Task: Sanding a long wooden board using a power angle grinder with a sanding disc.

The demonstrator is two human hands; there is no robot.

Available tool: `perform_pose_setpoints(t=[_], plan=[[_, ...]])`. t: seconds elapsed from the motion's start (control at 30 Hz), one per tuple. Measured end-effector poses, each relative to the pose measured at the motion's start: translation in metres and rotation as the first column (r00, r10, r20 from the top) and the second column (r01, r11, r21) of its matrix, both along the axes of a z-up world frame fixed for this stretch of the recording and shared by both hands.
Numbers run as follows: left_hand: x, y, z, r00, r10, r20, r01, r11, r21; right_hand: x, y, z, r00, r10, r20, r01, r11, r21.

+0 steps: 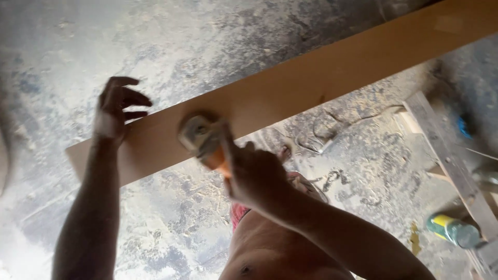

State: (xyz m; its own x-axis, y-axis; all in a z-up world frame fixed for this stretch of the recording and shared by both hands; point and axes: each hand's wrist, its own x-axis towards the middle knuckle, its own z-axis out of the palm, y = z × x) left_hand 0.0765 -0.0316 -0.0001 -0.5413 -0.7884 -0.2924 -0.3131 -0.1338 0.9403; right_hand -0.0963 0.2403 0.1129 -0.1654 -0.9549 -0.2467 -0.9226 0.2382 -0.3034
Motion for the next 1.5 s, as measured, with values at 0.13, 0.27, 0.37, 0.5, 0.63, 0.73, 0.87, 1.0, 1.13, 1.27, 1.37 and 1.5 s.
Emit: perform_pose_setpoints(t=[0.13,0.27,0.37,0.5,0.63,0.73,0.87,1.0,1.13,1.27,1.37,1.5], plan=[[0.003,0.011,0.021,0.998,0.050,0.039,-0.051,0.999,0.017,-0.008,0.008,0.001,0.999,-0.037,0.002,0.037,0.992,-0.117],[0.007,0.009,0.014,0.995,-0.024,0.097,0.027,0.999,-0.030,-0.051,0.027,0.003,0.992,-0.124,0.004,0.124,0.990,-0.072],[-0.002,0.011,0.025,0.969,-0.076,0.236,0.092,0.994,-0.054,-0.086,0.041,-0.001,0.970,-0.205,-0.134,0.199,0.978,-0.054],[-0.015,0.008,0.037,0.914,-0.095,0.394,0.112,0.994,-0.021,-0.129,0.055,0.009,0.936,-0.300,-0.187,0.310,0.950,0.030],[-0.045,0.001,0.018,0.970,-0.129,0.206,0.129,0.992,0.013,-0.180,0.082,0.010,0.913,-0.383,-0.141,0.388,0.922,0.009],[-0.115,0.021,0.029,0.949,-0.134,0.286,0.133,0.991,0.021,-0.227,0.103,0.014,0.903,-0.417,-0.103,0.418,0.909,-0.017],[-0.223,0.048,0.028,0.940,-0.206,0.272,0.223,0.974,-0.033,-0.296,0.127,0.019,0.868,-0.488,-0.093,0.493,0.869,0.046],[-0.316,0.087,0.033,0.947,-0.153,0.283,0.193,0.974,-0.119,-0.368,0.155,0.025,0.830,-0.547,-0.106,0.557,0.823,0.113],[-0.342,0.107,0.019,0.917,-0.127,0.378,0.208,0.961,-0.181,-0.436,0.187,0.030,0.839,-0.532,-0.113,0.537,0.843,0.020],[-0.338,0.115,0.012,0.884,-0.031,0.467,0.153,0.962,-0.227,-0.496,0.200,0.044,0.731,-0.667,-0.145,0.680,0.729,0.079],[-0.339,0.119,0.020,0.897,-0.002,0.442,0.113,0.968,-0.224,-0.533,0.207,0.057,0.627,-0.770,-0.120,0.779,0.620,0.088],[-0.341,0.118,0.024,0.887,-0.006,0.462,0.143,0.954,-0.262,-0.594,0.232,0.044,0.512,-0.843,-0.167,0.858,0.513,0.041]])
